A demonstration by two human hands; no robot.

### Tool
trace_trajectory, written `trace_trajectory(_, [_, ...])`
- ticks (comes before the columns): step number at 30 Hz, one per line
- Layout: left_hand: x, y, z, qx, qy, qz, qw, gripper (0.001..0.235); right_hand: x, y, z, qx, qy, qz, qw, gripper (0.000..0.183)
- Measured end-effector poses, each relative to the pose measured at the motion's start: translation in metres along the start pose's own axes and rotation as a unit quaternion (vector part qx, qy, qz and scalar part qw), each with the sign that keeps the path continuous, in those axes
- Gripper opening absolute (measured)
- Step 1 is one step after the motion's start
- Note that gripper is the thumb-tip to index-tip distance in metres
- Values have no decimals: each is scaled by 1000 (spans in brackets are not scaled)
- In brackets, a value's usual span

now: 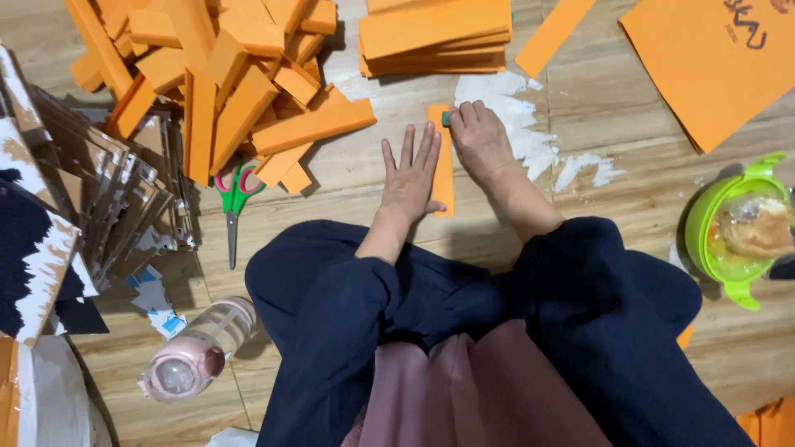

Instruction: Applying glue to orange paper strips and folding them into shapes as part of a manual assembly process.

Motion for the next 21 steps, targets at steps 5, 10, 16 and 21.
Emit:
trace_trajectory(5, [-3,-1,-2,-11,2,15,1000,119,-28,5,10,5,18,-19,1000,6])
trace_trajectory(10, [-14,19,-5,-71,14,55,996,129,-38,6,25,-168,171,-111,964,4])
trace_trajectory(16, [-5,3,2,-58,-19,6,998,119,10,7,7,-175,109,-184,961,15])
trace_trajectory(21, [-12,10,3,-88,-51,-14,995,118,39,-17,-16,-192,48,-245,949,13])
Point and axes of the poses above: each hand's wrist, its own x-axis away from the middle knuckle, its own y-axis out of the palm, z = x × y, the point moved 5 cm from there along -x, towards the middle knuckle, and after that the axes turned 6 degrees about x, right-handed, at the moved point
